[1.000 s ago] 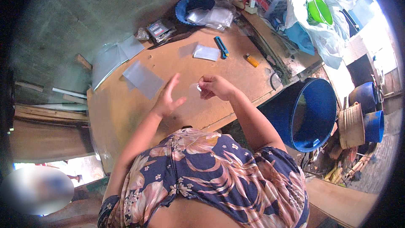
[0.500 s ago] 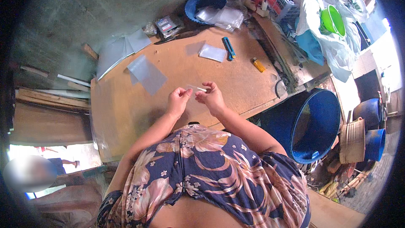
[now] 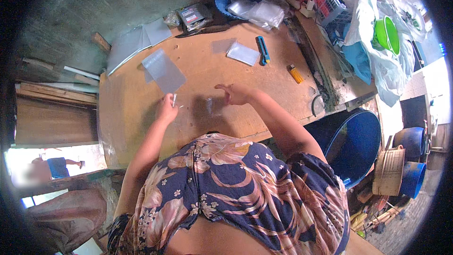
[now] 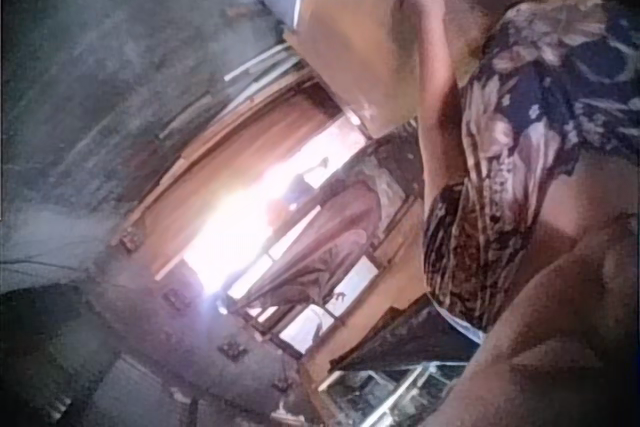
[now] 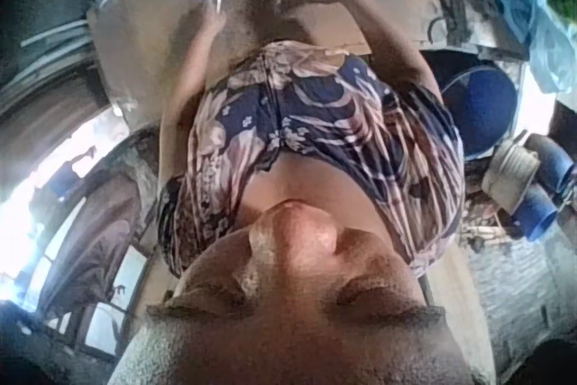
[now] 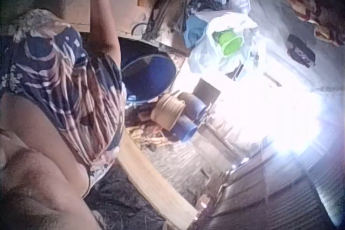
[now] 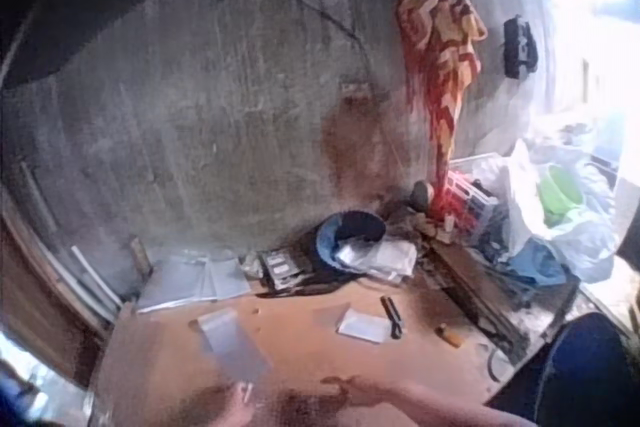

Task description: The person repeatedly places a clear plastic sheet on a wooden table, smooths it with a black plastic squeegee, folds it over a white rectangular template, and peels it off. This cycle is repeated multiple times with new sheets.

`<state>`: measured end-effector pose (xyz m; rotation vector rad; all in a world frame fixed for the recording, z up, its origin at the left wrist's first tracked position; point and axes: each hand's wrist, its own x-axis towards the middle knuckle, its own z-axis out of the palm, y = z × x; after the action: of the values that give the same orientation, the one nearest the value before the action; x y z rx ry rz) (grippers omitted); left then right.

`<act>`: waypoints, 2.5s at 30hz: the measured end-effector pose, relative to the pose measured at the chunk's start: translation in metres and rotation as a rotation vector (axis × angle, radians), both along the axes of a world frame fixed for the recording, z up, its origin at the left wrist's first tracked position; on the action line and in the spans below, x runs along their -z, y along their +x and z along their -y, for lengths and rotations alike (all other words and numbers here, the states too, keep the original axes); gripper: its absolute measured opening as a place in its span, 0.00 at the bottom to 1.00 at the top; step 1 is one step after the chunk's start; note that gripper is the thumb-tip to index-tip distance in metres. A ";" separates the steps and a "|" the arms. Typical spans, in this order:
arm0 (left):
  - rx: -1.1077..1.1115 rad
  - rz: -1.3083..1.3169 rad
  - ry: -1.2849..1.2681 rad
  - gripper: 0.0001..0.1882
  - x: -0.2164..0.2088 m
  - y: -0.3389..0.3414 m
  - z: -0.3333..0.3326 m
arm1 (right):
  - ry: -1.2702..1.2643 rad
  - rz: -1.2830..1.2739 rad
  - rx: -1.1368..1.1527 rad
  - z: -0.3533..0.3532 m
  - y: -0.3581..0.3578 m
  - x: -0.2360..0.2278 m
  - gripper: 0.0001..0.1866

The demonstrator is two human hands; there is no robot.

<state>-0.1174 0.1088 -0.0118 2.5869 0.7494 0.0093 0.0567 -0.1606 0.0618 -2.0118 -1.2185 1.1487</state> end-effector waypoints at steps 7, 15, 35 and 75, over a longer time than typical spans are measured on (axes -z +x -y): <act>0.438 0.246 0.203 0.19 -0.040 0.028 0.090 | -0.025 0.848 0.215 0.009 -0.007 0.024 0.25; 0.486 0.111 0.232 0.26 -0.022 0.030 0.123 | 0.087 0.726 0.228 0.060 -0.070 0.047 0.25; 0.416 0.150 0.195 0.29 -0.010 0.074 0.125 | -0.037 0.793 0.349 0.048 -0.033 0.051 0.30; 0.418 0.029 0.273 0.27 -0.010 0.082 0.122 | -0.382 1.253 1.317 0.252 -0.008 0.082 0.07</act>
<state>-0.0356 -0.0129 -0.0014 2.9481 0.1950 0.0220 0.0485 -0.4121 -0.0204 -2.9940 0.2527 -0.6788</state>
